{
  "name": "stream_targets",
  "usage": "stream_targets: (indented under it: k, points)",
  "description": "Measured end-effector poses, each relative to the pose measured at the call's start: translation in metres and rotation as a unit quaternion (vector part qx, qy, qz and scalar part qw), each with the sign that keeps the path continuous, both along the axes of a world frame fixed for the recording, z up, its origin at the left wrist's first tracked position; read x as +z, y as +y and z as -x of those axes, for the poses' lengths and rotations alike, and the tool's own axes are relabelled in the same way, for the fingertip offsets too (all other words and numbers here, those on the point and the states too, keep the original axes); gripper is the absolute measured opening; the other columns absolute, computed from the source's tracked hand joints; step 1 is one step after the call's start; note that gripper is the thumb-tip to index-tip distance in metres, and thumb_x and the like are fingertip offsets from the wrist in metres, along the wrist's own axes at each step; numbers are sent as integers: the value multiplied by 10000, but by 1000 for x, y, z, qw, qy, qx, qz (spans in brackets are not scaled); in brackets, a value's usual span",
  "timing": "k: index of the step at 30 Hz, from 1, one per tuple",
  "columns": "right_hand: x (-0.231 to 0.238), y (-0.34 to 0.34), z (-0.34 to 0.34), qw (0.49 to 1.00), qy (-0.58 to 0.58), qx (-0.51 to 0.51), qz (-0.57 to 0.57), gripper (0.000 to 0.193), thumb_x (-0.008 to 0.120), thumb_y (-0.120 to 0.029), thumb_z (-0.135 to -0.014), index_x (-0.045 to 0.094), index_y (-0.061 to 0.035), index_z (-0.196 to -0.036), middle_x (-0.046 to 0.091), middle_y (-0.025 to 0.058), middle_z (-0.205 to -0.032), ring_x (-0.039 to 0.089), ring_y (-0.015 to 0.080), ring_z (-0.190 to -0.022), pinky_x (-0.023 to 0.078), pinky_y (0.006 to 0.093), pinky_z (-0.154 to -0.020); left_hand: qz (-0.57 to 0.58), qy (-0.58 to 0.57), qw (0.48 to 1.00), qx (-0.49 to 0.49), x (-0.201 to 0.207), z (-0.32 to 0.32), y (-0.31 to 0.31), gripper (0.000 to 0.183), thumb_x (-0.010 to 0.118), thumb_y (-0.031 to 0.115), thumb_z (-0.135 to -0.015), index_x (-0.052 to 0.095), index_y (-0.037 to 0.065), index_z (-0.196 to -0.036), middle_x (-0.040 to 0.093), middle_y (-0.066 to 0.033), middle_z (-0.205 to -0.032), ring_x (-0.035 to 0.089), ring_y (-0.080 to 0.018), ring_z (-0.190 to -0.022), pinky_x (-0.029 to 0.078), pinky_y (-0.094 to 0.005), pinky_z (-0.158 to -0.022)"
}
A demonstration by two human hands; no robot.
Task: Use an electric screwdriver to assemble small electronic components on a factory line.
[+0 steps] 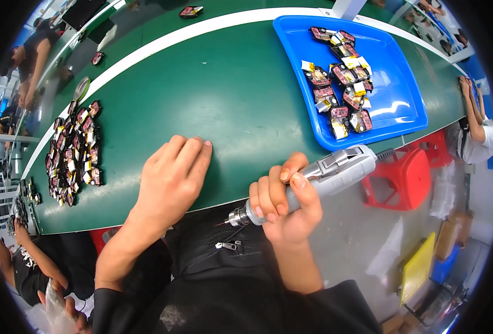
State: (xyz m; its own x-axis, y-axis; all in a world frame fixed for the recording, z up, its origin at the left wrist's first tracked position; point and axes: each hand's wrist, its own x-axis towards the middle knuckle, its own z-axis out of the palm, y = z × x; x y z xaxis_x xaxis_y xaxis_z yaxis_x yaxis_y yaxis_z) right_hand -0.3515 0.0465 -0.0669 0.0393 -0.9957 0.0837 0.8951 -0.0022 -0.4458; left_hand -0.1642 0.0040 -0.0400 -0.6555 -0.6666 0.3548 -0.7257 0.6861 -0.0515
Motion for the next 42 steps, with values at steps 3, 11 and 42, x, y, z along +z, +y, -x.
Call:
stream_targets:
  k: [3,11,42]
  points:
    - [3,0,-5,1000,3,-5,-12,130,435,-196,-942,442,-74,-897,371,-12,-511,351,92,-388,373,274,-452,13,-40,999,-14,-3,0,2,283,619,34,-633,631,-63,-898,533,-78,-834,528,-191,-739,468,-284,-590]
    - [6,6,-3,999,-1,-30,-36,124,428,-190,-941,447,-75,-899,357,-9,-509,340,97,-396,375,277,-456,-40,116,992,41,-4,5,8,149,621,-8,-657,509,14,-753,473,-92,-755,498,-227,-668,447,-319,-564]
    - [46,-12,-5,990,-41,-96,90,136,504,-173,-933,499,-43,-893,393,-22,-544,378,68,-432,369,244,-487,-482,708,513,-57,-21,10,64,173,545,111,-933,554,-54,-880,570,-159,-825,581,-191,-692,480,-277,-548]
